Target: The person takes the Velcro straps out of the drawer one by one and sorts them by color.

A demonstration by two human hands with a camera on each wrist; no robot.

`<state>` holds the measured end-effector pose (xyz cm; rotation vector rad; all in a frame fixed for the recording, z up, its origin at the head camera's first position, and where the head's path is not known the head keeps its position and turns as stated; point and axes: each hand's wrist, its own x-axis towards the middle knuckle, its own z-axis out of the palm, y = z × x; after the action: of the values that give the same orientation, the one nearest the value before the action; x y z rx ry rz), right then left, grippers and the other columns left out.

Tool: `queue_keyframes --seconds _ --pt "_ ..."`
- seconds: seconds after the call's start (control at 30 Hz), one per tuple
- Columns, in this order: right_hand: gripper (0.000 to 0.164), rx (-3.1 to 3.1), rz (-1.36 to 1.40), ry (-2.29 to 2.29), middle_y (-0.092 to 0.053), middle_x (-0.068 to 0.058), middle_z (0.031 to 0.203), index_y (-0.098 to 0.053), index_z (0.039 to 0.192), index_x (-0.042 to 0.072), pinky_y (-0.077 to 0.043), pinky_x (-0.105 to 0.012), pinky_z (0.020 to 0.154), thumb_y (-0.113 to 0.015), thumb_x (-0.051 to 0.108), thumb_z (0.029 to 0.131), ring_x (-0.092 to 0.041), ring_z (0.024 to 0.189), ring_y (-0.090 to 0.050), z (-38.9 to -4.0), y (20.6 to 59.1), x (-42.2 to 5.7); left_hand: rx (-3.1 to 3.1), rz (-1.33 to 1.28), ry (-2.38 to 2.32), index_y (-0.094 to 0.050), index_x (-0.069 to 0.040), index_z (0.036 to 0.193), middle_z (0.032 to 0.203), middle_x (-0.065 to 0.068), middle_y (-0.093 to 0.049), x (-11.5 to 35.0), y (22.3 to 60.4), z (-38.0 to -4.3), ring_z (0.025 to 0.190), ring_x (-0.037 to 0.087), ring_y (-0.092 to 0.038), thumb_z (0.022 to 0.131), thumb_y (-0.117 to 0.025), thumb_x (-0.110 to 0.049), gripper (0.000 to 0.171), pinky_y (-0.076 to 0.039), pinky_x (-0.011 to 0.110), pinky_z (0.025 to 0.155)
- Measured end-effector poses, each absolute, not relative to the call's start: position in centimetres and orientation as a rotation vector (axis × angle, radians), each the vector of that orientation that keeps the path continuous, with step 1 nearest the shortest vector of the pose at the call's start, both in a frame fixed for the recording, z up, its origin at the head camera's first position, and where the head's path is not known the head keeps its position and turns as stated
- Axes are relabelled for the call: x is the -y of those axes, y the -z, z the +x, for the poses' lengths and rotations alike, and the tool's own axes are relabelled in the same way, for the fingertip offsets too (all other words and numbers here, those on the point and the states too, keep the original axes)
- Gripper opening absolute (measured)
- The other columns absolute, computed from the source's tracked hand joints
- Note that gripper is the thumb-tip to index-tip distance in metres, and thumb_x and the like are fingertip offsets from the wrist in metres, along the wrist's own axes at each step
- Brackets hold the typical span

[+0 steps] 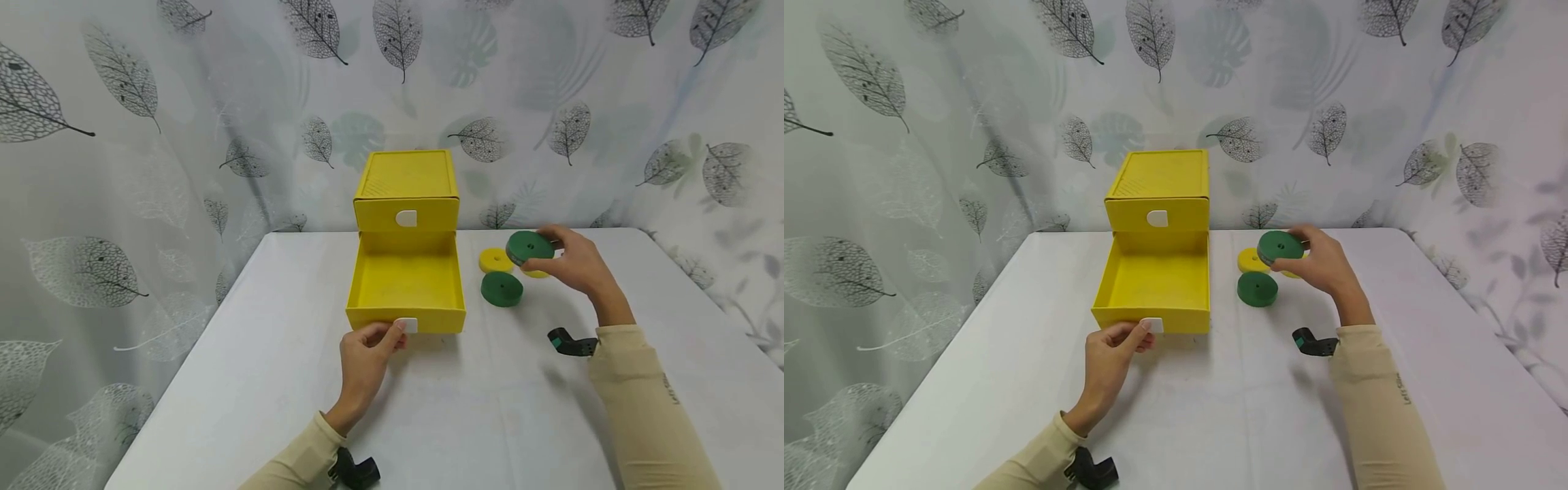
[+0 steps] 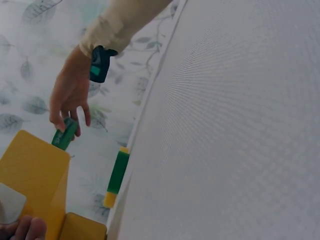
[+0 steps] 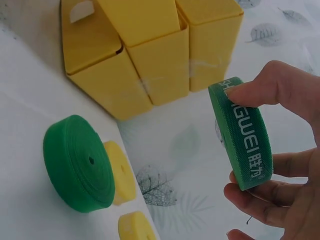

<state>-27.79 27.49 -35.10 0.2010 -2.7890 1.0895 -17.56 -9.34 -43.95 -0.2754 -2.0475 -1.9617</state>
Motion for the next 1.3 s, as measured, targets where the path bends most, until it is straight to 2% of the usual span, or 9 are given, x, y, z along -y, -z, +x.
queue_keyframes --seconds 0.67,1.3 --pt "0.082 2.852 0.088 -1.126 -0.051 -0.03 0.139 -0.043 0.15 -0.004 -0.045 -0.061 0.094 -0.077 0.042 0.092 -0.046 0.125 -0.046 -28.2 36.1 -29.1 2.042 -0.276 1.97 -0.081 -0.007 0.091 0.082 0.012 -0.076 9.4 43.9 -17.6 0.075 0.025 -0.074 0.096 -0.078 -0.035 0.028 -0.062 0.037 0.075" --pt "0.088 2.947 0.037 -1.171 -0.045 -0.032 0.143 -0.038 0.152 -0.007 -0.044 -0.064 0.099 -0.078 0.043 0.092 -0.047 0.126 -0.046 -28.9 38.0 -30.6 2.042 -0.283 1.959 -0.081 -0.008 0.091 0.083 0.013 -0.075 9.5 43.9 -17.7 0.075 0.025 -0.074 0.096 -0.078 -0.036 0.029 -0.062 0.037 0.075"
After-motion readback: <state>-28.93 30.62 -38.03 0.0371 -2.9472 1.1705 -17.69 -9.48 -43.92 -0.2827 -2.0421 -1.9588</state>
